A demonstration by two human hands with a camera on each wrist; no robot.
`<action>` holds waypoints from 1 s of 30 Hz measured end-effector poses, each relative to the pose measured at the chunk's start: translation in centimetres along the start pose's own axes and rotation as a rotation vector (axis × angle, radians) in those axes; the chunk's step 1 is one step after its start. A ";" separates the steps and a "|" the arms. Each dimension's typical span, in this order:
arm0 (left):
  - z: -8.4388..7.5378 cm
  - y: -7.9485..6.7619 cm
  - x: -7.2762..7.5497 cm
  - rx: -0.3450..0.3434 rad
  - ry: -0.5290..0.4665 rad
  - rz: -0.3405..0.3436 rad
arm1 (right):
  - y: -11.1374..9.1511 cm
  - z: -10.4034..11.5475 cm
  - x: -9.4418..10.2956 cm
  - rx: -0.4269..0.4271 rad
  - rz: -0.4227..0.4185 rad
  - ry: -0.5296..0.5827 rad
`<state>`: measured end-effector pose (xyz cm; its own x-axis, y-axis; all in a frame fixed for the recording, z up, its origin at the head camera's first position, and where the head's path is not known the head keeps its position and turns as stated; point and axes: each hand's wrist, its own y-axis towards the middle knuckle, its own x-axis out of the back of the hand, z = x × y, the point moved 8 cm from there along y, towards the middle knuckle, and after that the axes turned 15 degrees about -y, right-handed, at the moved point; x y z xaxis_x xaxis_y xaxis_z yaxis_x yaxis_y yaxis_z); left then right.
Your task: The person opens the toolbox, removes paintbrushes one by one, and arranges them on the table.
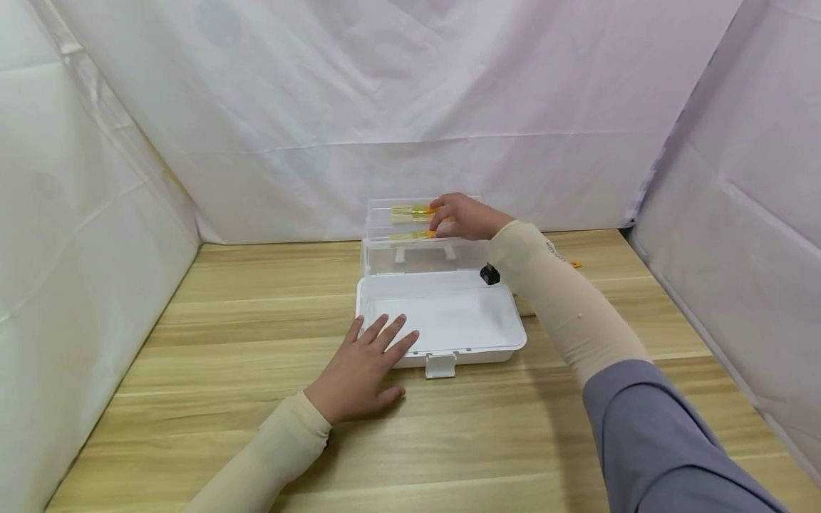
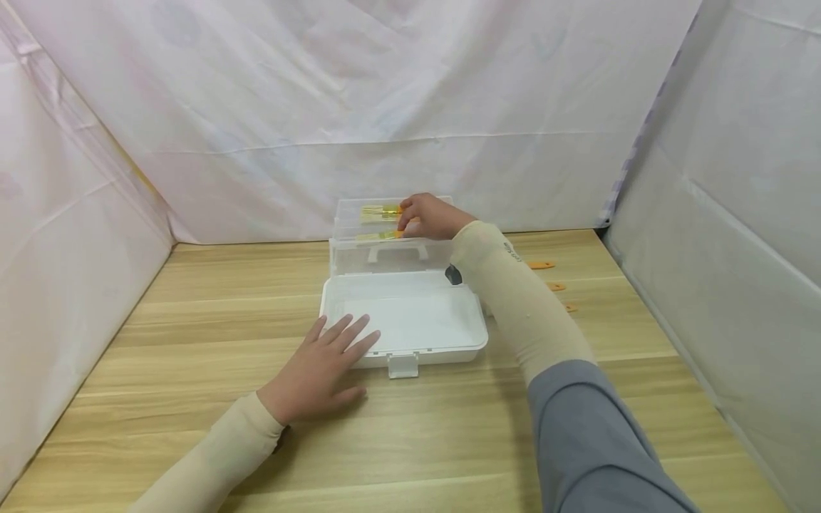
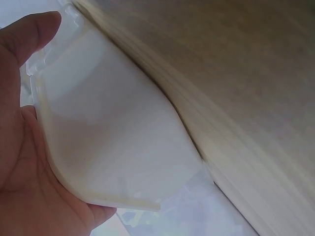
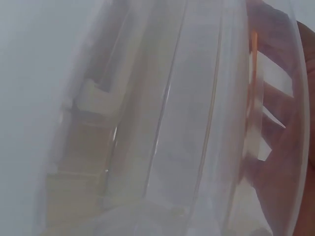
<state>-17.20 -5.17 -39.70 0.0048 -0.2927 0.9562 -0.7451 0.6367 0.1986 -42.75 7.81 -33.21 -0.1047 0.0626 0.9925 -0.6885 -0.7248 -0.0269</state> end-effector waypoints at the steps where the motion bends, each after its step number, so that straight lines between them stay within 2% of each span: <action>1: 0.0 0.0 0.0 0.000 0.002 0.000 | 0.0 0.0 0.0 -0.001 0.001 0.005; 9: 0.1 0.0 0.0 -0.006 0.004 -0.004 | 0.1 -0.2 0.0 -0.021 -0.009 0.021; 16: 0.0 0.0 0.1 -0.014 -0.004 0.001 | -0.4 -0.3 0.5 -0.065 -0.022 0.091; 23: 0.0 0.0 -0.2 -0.008 -0.006 -0.003 | -1.4 -0.2 1.3 -0.094 -0.029 0.111; 30: 0.0 0.0 -0.4 -0.008 -0.016 -0.005 | -3.5 -0.4 1.9 -0.100 -0.060 0.123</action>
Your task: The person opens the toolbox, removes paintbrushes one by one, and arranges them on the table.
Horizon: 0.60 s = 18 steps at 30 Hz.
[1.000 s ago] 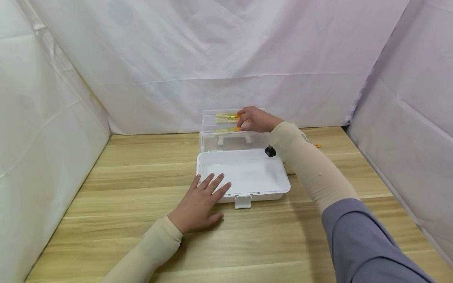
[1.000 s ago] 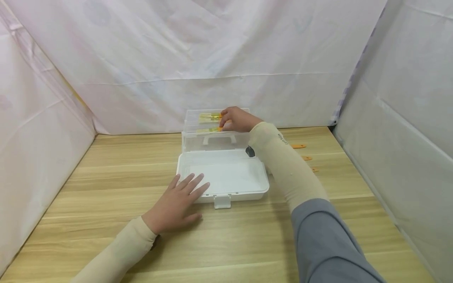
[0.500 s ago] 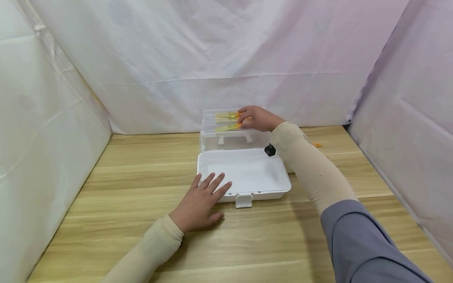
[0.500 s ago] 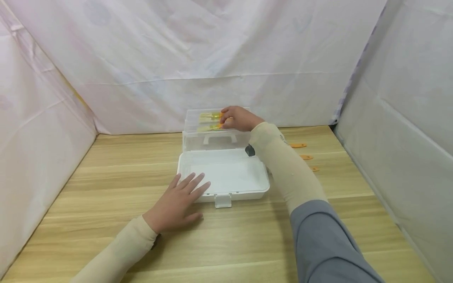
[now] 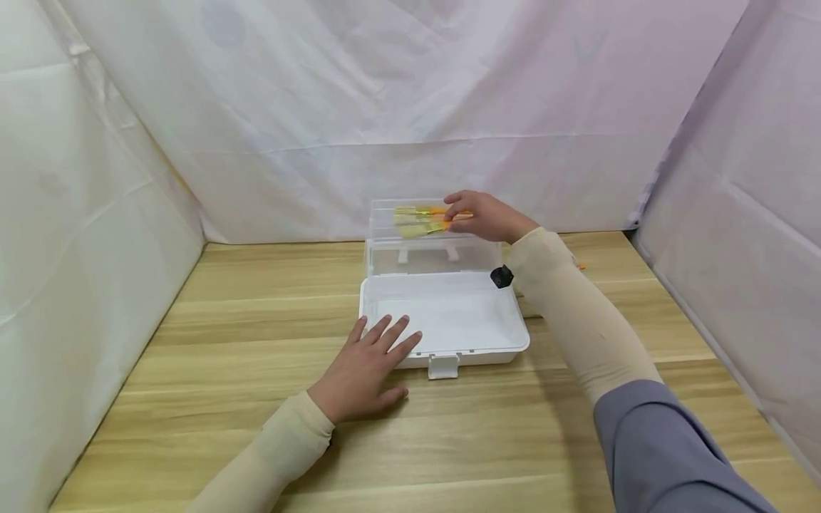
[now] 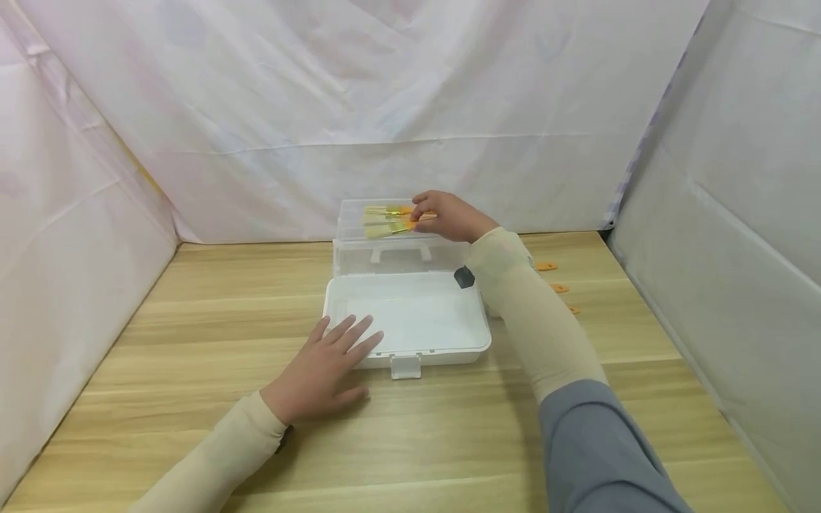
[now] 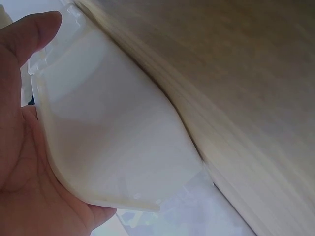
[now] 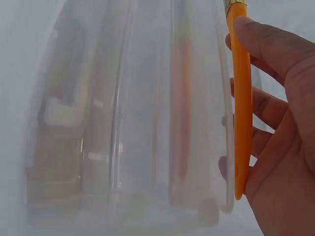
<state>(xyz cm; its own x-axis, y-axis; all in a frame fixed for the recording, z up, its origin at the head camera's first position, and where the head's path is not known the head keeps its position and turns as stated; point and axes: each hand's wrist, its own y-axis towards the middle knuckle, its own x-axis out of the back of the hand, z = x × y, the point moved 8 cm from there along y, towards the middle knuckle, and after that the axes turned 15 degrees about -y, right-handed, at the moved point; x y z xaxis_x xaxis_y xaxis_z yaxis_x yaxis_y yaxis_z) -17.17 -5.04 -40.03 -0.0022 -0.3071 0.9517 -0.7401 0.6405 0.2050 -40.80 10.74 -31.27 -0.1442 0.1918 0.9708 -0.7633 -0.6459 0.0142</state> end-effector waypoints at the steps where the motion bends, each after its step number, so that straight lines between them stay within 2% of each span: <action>1: 0.0 0.0 0.0 -0.002 0.000 -0.002 | -0.4 -0.1 0.1 0.001 -0.006 0.002; 11: 0.1 0.1 0.1 -0.012 0.005 -0.013 | -4.4 -1.5 0.9 -0.052 -0.092 0.063; 18: 0.1 0.1 0.0 -0.010 0.006 -0.002 | -8.1 -2.2 0.9 -0.022 -0.161 0.050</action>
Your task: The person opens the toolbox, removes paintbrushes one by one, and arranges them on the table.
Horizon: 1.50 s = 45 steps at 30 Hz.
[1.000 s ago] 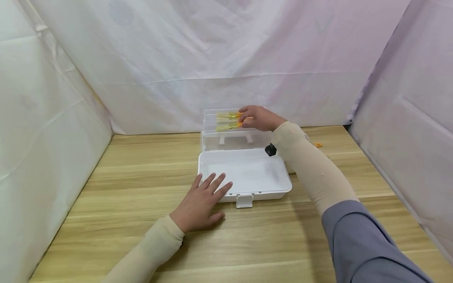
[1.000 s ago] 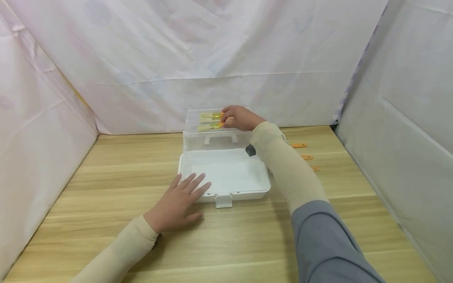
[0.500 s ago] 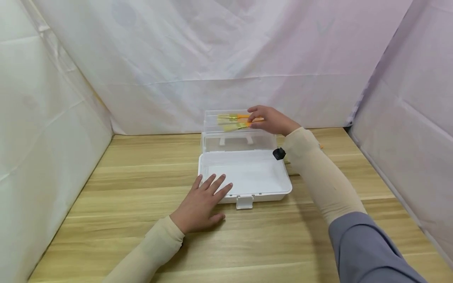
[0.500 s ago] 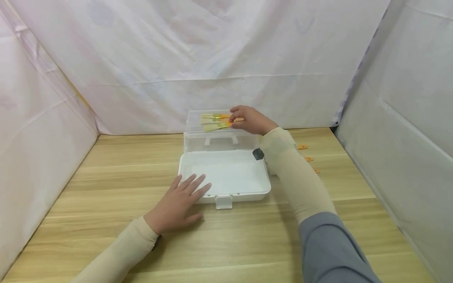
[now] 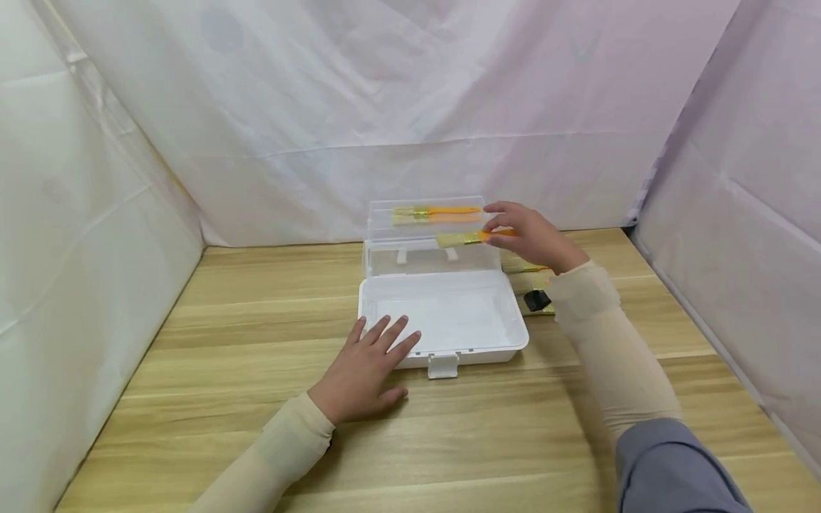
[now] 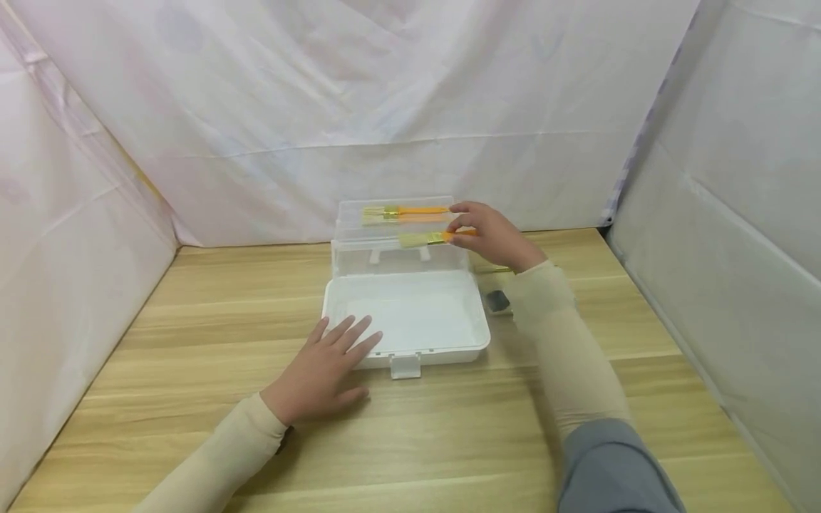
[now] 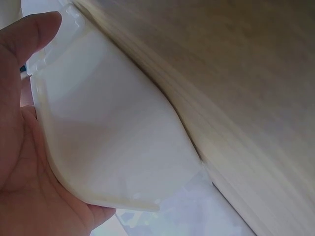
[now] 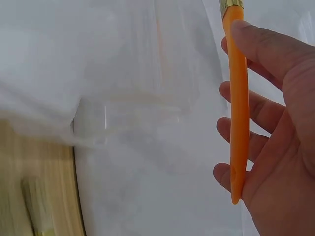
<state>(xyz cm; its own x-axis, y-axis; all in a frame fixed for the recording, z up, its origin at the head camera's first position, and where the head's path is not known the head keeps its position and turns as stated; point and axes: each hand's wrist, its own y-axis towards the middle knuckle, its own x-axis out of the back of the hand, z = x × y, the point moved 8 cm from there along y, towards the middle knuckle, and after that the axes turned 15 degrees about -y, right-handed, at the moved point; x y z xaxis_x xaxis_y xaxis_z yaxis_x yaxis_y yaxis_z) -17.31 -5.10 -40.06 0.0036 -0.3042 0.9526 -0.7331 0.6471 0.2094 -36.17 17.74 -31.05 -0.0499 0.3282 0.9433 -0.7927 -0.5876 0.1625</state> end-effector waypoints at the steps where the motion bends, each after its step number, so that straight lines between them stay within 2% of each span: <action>1: 0.0 0.0 0.1 -0.002 -0.002 -0.004 | -0.6 -0.2 0.1 -0.008 -0.010 0.004; 12: 0.3 -0.1 0.1 -0.007 0.011 -0.008 | -6.0 -2.2 0.4 -0.053 -0.062 -0.063; 21: 0.9 0.1 0.1 -0.004 0.015 -0.013 | -9.5 -3.7 0.6 -0.098 -0.098 -0.095; 28: 1.0 0.0 0.1 -0.004 0.002 -0.013 | -11.4 -4.8 -0.5 -0.123 -0.072 -0.108; 33: 1.0 -0.1 0.2 0.009 -0.002 -0.002 | -12.8 -5.9 -1.4 -0.177 -0.031 -0.088; 45: 1.0 -0.1 0.1 0.005 -0.003 -0.005 | -15.9 -8.5 -4.1 -0.212 0.009 -0.080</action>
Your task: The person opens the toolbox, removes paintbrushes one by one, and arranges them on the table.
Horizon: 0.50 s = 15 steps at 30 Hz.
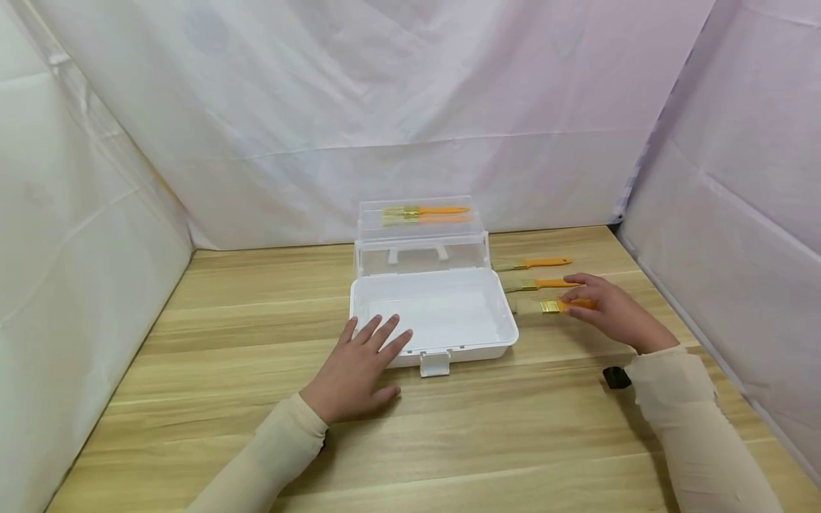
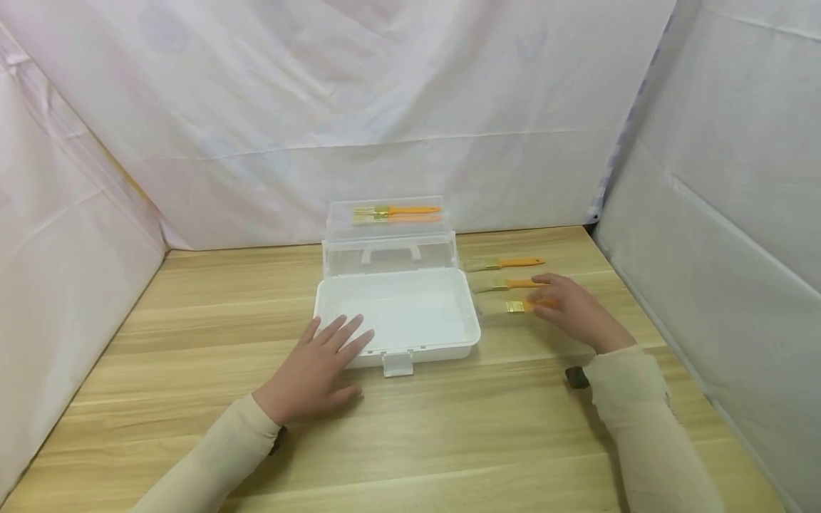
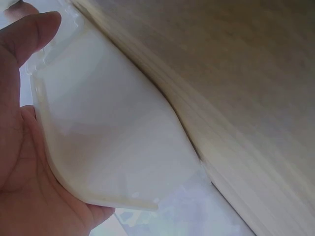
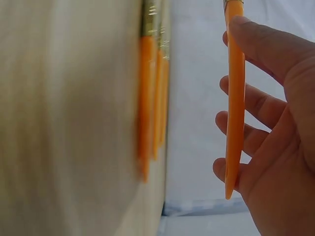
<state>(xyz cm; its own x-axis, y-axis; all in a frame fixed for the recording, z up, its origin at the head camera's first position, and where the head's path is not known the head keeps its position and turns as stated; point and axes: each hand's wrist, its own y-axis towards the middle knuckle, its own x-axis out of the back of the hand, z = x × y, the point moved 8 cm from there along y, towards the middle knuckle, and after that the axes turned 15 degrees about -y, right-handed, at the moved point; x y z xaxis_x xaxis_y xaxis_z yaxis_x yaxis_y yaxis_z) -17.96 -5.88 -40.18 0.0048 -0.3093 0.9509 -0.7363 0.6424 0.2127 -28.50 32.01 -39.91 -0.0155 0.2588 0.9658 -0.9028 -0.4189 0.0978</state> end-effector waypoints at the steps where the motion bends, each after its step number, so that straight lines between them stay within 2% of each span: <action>1: 0.0 0.0 0.0 0.001 0.002 0.000 | -0.1 -0.1 -0.3 0.005 0.007 0.004; 7: -0.1 0.0 0.1 0.006 -0.001 0.005 | -0.7 -0.6 -1.6 0.057 0.020 -0.001; 15: 0.0 0.0 0.1 0.003 0.002 -0.002 | -0.8 -0.6 -2.1 0.099 0.002 -0.001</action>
<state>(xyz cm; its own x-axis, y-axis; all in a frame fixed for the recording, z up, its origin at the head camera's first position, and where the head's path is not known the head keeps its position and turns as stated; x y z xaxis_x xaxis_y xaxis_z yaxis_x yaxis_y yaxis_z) -17.93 -5.87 -40.09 0.0072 -0.3090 0.9510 -0.7382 0.6399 0.2136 -28.03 32.30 -42.21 -0.0166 0.2568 0.9663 -0.8556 -0.5037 0.1191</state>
